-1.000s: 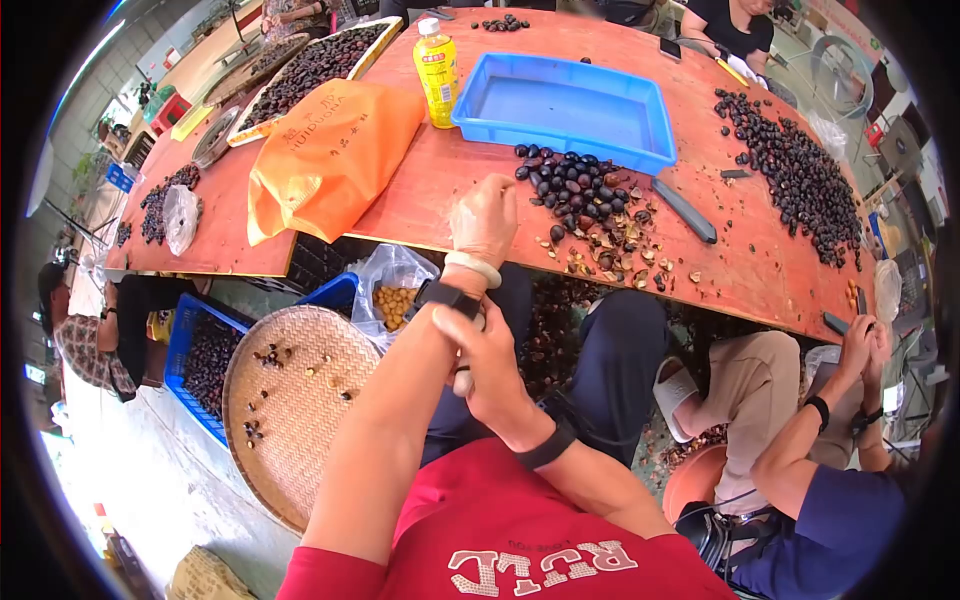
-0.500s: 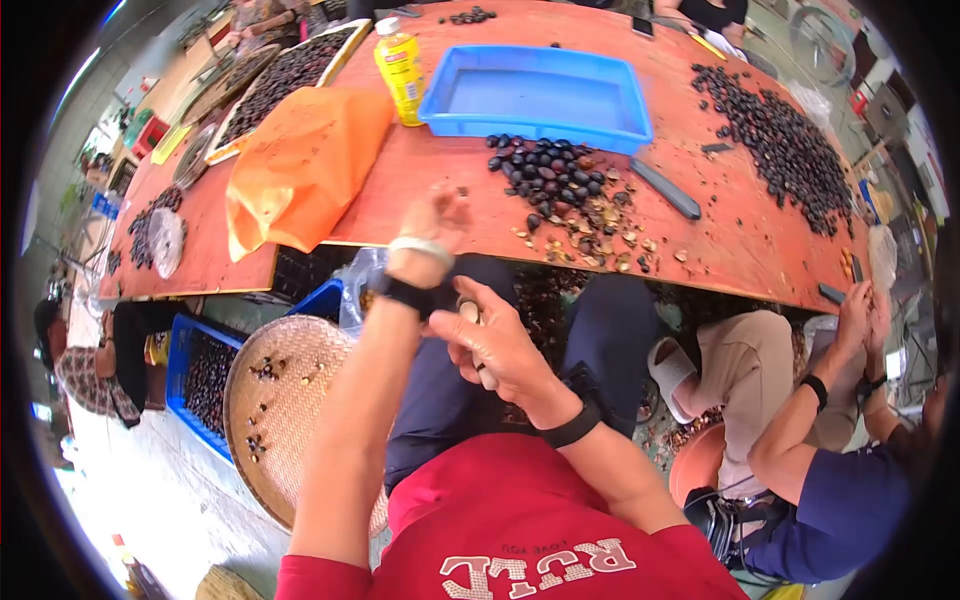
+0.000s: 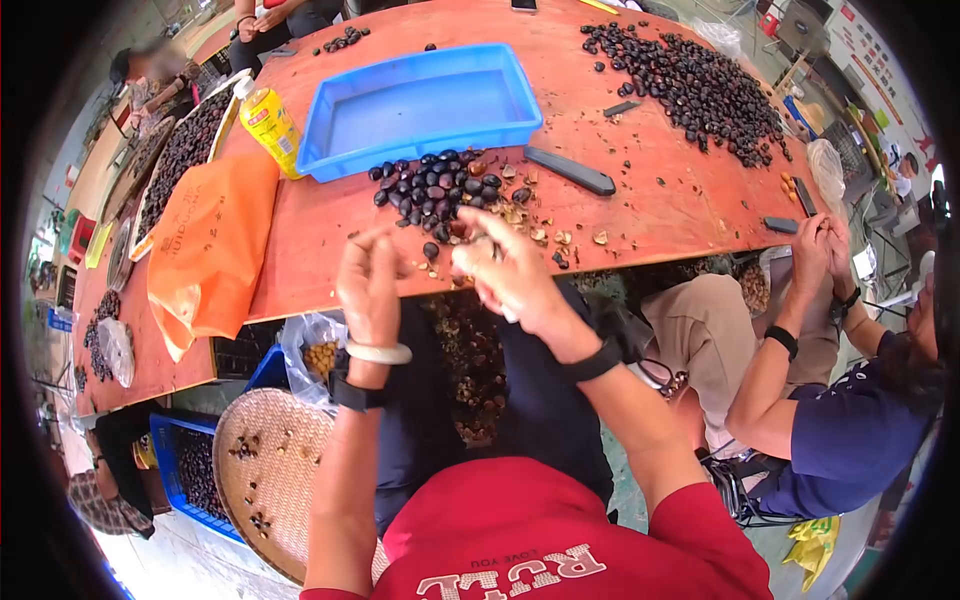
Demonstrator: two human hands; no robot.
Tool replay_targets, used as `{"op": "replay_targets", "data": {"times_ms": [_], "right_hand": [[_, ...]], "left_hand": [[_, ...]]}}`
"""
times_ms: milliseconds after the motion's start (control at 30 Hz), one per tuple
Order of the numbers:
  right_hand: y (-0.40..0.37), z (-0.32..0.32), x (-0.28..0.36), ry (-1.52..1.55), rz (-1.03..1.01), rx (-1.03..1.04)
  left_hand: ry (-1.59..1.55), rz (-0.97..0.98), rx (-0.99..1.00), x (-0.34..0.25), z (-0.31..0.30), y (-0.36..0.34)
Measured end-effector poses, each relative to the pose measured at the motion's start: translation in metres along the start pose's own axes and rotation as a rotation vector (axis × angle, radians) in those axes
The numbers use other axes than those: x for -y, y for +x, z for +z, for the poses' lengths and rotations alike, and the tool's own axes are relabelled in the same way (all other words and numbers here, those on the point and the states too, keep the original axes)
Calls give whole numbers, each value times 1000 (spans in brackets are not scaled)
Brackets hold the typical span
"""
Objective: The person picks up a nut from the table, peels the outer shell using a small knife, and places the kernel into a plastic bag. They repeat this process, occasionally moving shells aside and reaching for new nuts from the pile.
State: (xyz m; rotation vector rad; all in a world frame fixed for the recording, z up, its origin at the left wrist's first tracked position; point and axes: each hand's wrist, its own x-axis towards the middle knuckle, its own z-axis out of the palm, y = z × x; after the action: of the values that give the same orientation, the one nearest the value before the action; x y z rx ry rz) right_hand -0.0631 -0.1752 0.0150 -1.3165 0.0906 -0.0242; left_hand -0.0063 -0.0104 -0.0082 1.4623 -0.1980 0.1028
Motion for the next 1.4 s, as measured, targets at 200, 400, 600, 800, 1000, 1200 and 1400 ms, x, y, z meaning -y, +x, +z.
{"op": "replay_targets", "data": {"times_ms": [200,400,600,800,1000,1200,1400], "right_hand": [[-8,1,-20,-91,87,127],[-9,-1,-9,15,204,44],[-14,0,-5,-10,252,86],[-14,-3,-7,-85,279,143],[-14,-3,-7,-171,198,182],[-13,-3,-9,-162,185,161],[-14,-1,-11,-73,214,148]], "left_hand": [[66,-21,47,-1,-1,-10],[379,-39,197,9,-3,15],[530,-186,191,7,0,27],[677,113,185,26,1,41],[835,234,247,31,8,49],[853,188,288,31,5,46],[727,31,296,25,-1,44]]}}
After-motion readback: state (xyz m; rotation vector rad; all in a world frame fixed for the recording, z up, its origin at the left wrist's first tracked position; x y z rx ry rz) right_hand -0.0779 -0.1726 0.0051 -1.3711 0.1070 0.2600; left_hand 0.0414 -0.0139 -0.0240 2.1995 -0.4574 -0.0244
